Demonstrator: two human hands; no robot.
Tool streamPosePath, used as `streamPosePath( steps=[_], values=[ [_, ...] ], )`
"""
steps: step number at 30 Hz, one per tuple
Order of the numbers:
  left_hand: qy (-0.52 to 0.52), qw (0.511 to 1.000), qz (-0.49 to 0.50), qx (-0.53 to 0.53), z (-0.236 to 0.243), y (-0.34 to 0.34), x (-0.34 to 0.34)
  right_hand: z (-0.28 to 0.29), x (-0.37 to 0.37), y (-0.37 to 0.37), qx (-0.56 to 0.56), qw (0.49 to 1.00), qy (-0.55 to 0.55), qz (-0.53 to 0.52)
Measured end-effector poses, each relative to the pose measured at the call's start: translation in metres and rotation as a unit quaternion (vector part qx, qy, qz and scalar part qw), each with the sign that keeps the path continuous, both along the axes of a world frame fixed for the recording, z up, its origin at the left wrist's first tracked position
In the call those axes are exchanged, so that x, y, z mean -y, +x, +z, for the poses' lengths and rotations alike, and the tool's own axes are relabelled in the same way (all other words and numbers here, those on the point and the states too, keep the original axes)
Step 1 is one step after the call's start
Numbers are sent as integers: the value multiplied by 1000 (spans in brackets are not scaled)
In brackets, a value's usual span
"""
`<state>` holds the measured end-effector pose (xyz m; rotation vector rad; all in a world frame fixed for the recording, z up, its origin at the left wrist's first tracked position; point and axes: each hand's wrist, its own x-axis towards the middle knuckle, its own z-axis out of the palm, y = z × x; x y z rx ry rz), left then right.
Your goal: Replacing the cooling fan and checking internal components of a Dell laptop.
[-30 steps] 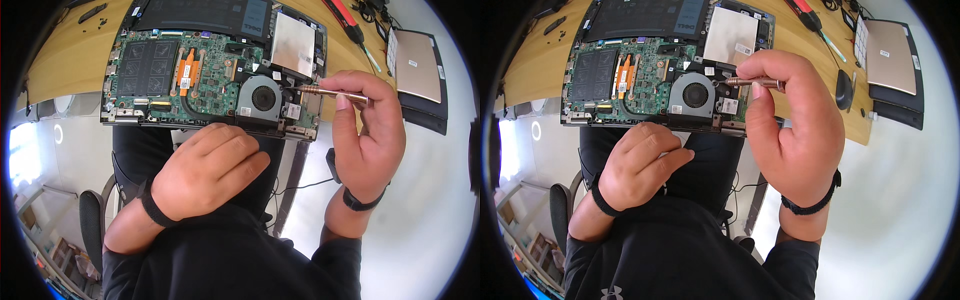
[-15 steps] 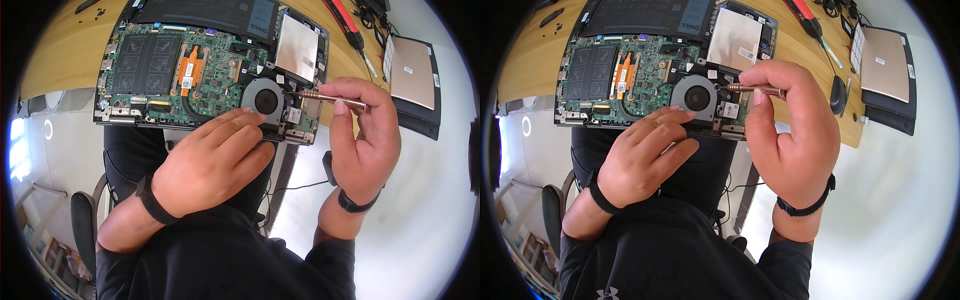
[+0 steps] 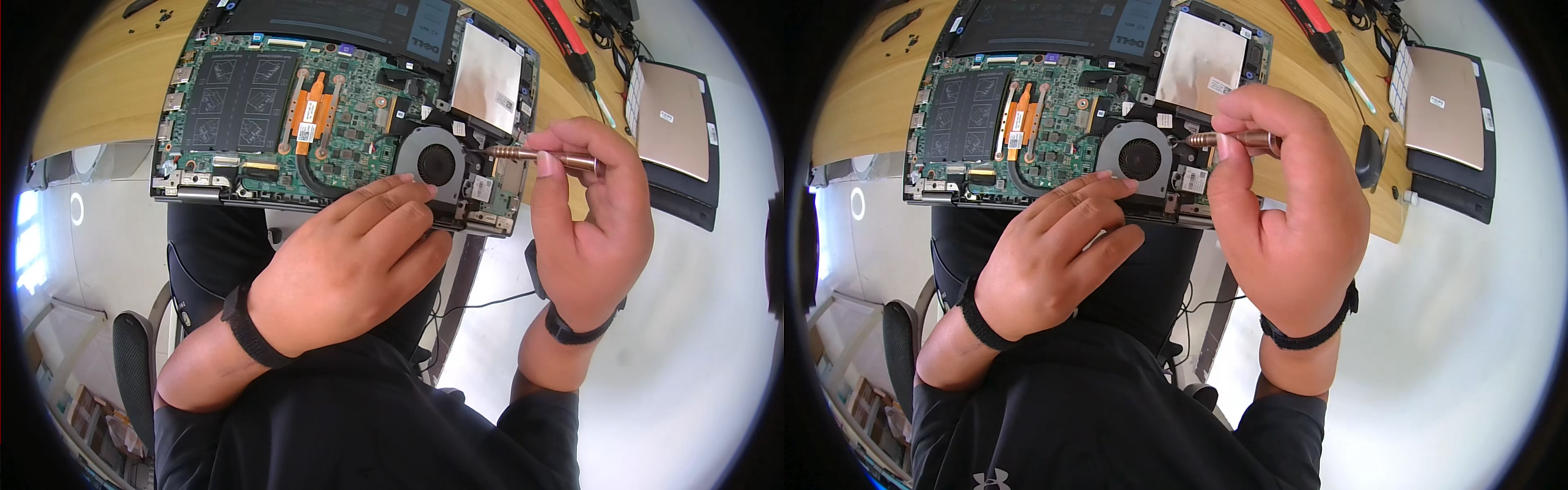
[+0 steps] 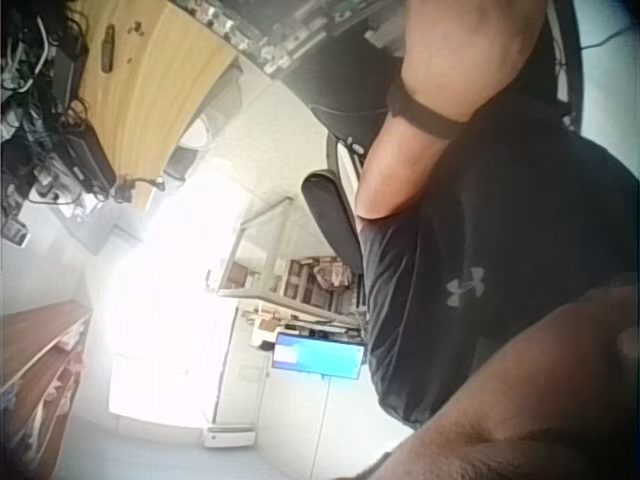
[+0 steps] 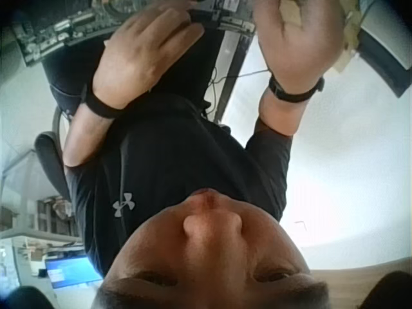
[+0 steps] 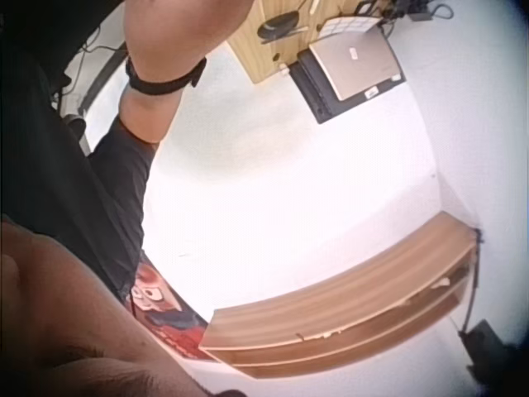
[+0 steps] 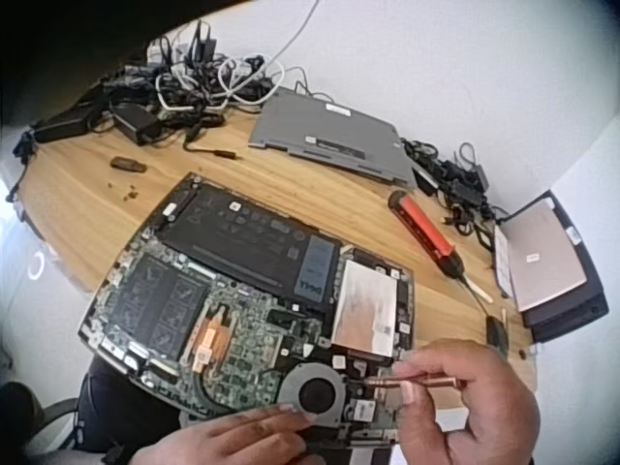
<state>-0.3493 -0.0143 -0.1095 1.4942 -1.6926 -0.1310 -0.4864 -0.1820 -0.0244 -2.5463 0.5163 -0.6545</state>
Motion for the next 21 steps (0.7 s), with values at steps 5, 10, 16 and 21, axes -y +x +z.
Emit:
streamPosePath(
  steps=[5,10,16,21],
  values=[
    [-4,1000,7,0,-1,0,-1,-2,-4,6,0,998,-54,-21],
    [-7,1000,6,-2,-3,0,-1,-4,-6,7,-9,997,-72,-41],
    [14,999,0,-33,1,0,-4,-15,-7,3,59,998,19,-16],
    [13,999,3,-31,0,-1,-3,-15,-12,0,21,997,-10,-78]
  ],
)
